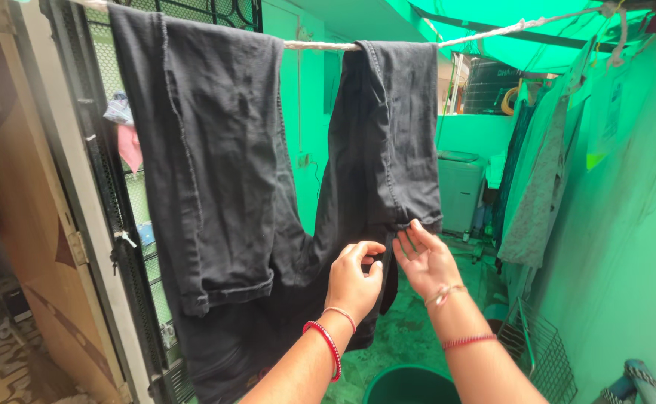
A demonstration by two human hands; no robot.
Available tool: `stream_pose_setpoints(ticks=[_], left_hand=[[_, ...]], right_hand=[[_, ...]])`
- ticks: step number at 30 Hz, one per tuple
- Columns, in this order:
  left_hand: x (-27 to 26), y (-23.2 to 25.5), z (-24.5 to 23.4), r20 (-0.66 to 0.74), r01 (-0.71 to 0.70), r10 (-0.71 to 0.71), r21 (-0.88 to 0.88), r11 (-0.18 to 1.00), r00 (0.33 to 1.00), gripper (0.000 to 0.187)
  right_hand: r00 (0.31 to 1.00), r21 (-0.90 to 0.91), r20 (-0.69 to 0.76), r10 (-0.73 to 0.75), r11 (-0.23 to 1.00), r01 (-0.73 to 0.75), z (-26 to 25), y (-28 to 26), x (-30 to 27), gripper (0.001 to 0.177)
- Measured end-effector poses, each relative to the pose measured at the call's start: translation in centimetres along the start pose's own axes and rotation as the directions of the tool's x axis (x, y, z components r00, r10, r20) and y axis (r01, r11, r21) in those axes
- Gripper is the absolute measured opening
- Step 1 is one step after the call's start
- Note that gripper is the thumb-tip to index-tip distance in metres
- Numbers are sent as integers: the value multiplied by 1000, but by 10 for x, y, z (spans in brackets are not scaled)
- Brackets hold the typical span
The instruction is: The person takes various clothing items from a laundry basket and hangs them on an outdoor clothesline using clothespins.
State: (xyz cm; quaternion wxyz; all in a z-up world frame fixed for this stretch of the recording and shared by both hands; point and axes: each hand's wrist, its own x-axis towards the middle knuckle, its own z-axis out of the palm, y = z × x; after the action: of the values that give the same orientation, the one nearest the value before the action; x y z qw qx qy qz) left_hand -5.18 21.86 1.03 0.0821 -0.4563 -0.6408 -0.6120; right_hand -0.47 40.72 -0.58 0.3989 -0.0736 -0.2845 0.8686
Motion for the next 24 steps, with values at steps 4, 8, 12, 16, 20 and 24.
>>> stream_pose_setpoints(ticks=[4, 8, 12, 16, 20, 24], left_hand=[[12, 3, 10, -99, -23, 20, -27, 999, 995, 39], [20, 8, 18, -179, -93, 75, -94, 991, 981, 46], [14, 17, 14, -90, -180, 177, -21, 983, 980, 23], [7, 29, 11, -61, -276, 277, 38, 961, 959, 8], [1, 37, 5, -49, -228, 230, 33, 973, 972, 10], [-9, 37, 1, 13, -131, 131, 101, 986, 991, 13]], right_hand=[[910, -83, 237, -341, 926, 368, 13, -1, -21, 23], [884, -240, 203, -421, 854, 462, 19, -5, -50, 22], [881, -191, 213, -423, 866, 462, -3, -14, -51, 19], [837, -69, 366, -406, 885, 460, -25, -16, -63, 23], [768, -142, 449, -456, 812, 566, -12, -10, -85, 21], [818, -271, 350, -457, 786, 556, -3, -5, -94, 27]])
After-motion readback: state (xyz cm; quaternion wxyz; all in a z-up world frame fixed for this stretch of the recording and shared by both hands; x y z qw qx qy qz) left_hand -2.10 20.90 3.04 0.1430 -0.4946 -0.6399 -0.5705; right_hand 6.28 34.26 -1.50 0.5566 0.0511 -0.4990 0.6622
